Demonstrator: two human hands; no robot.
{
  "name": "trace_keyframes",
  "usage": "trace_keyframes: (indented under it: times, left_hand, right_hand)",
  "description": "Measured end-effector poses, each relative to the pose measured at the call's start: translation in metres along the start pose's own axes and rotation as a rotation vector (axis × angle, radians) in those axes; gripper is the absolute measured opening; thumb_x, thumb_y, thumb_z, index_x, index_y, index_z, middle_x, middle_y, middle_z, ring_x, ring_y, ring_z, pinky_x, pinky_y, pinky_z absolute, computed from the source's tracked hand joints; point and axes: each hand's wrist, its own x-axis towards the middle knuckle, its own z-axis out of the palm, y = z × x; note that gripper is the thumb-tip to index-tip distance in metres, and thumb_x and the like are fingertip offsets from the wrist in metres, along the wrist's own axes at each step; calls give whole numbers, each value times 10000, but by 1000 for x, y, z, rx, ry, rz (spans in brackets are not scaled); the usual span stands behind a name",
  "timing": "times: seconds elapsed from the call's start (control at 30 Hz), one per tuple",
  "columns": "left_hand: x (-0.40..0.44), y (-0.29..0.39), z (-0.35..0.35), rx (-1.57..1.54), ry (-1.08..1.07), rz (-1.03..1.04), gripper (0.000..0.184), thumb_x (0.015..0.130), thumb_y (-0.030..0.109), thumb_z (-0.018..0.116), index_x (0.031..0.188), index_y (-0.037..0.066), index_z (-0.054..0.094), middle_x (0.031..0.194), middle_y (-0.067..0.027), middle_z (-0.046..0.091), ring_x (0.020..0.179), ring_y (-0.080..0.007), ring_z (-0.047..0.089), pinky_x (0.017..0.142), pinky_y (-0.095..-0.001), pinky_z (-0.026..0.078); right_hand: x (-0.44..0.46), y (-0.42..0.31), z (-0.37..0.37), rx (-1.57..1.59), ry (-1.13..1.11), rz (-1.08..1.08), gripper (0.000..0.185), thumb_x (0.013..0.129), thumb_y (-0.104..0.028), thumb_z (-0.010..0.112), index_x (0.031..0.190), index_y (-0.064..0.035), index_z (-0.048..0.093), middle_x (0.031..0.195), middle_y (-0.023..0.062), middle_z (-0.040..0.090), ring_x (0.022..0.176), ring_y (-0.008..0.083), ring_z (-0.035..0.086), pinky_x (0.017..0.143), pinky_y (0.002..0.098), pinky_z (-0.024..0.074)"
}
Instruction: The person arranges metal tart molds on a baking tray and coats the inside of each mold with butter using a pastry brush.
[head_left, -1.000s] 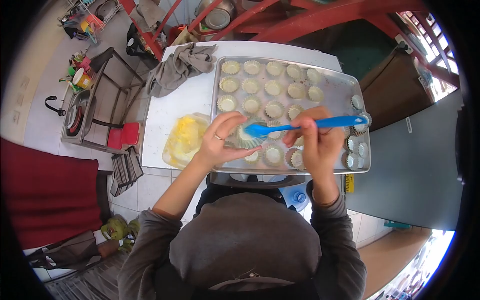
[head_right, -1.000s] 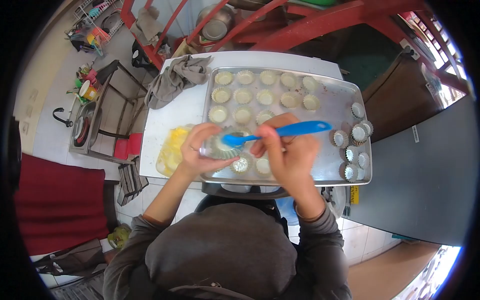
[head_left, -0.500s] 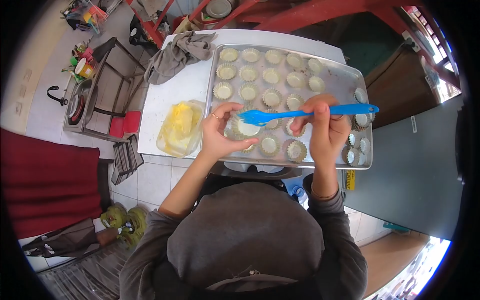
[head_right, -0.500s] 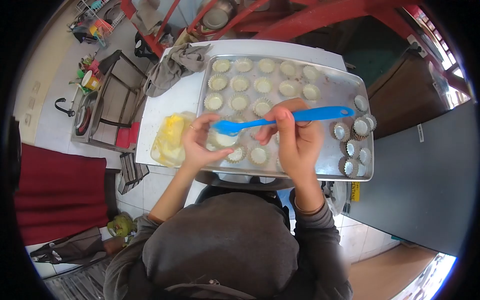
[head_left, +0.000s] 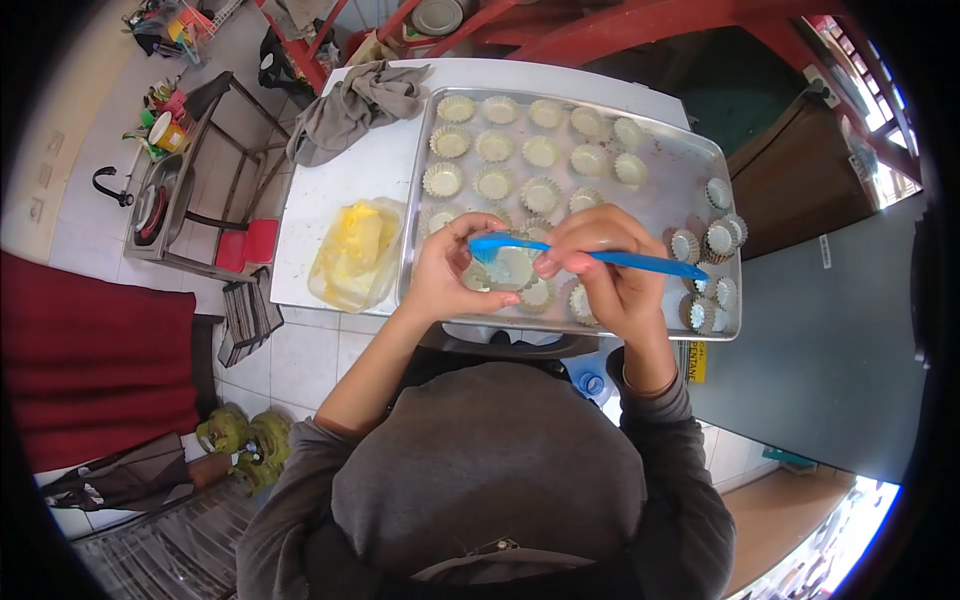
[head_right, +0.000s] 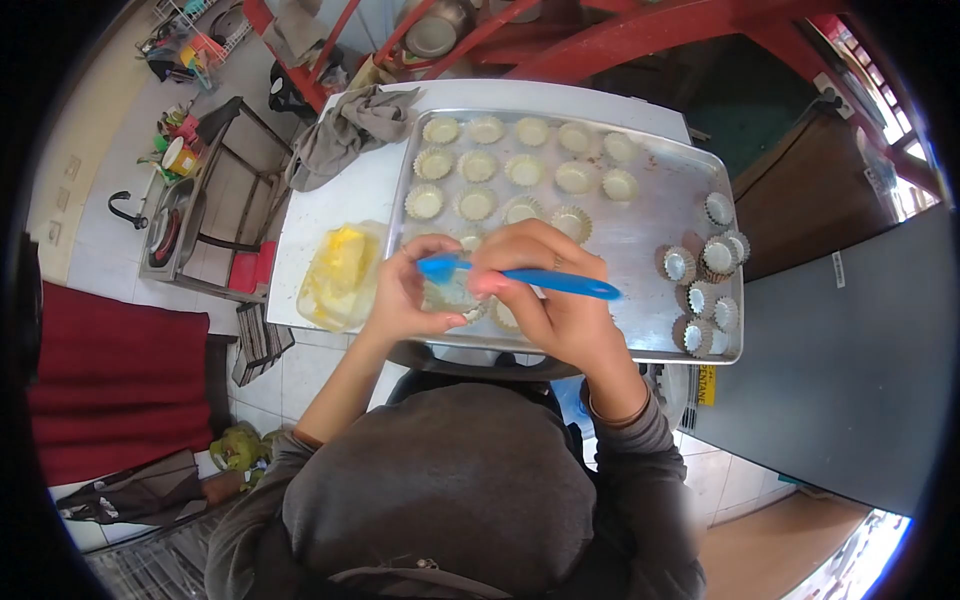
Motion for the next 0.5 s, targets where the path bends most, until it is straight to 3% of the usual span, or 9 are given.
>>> trace_keyframes:
  times: [0.13, 0.23, 0.37, 0.5]
  left_hand:
    - [-1, 7, -5, 373, 2, 103, 615, 561, 130, 856, 1079, 20, 544, 1076, -79, 553, 1025, -178, 546, 861, -313, 442]
    - [3, 25, -5, 673, -41, 246, 621, 541, 130, 853, 1076, 16, 559, 1074, -115, 565, 995, -233, 565, 845, -336, 451]
    - [8, 34, -6, 846, -151, 447, 546, 583, 145, 825, 1055, 34, 576, 1037, -120, 564, 905, -280, 572, 767, -342, 476]
    - [19, 43, -8, 933, -237, 577, 504, 588, 135, 838, 1012, 18, 594, 974, -120, 593, 858, -275, 584, 723, -341, 485]
  right_hand:
    - [-13, -13, -11, 168, 238, 82, 71, 816, -60, 634, 819, 11, 627, 752, 106, 608, 743, 213, 606, 660, 299, 482]
    - [-18, -13, -19, -45, -46, 83, 93, 832, -60, 612, 784, 20, 618, 754, 103, 610, 691, 194, 607, 629, 301, 484]
    - [-21, -31, -39, 74, -11, 394, 97, 808, -65, 648, 778, 18, 609, 776, 108, 614, 685, 192, 595, 622, 295, 475]
    - [-9, -26, -19, -127, -133, 91, 87, 776, -44, 665, 793, 20, 609, 779, 103, 613, 685, 191, 590, 600, 294, 467]
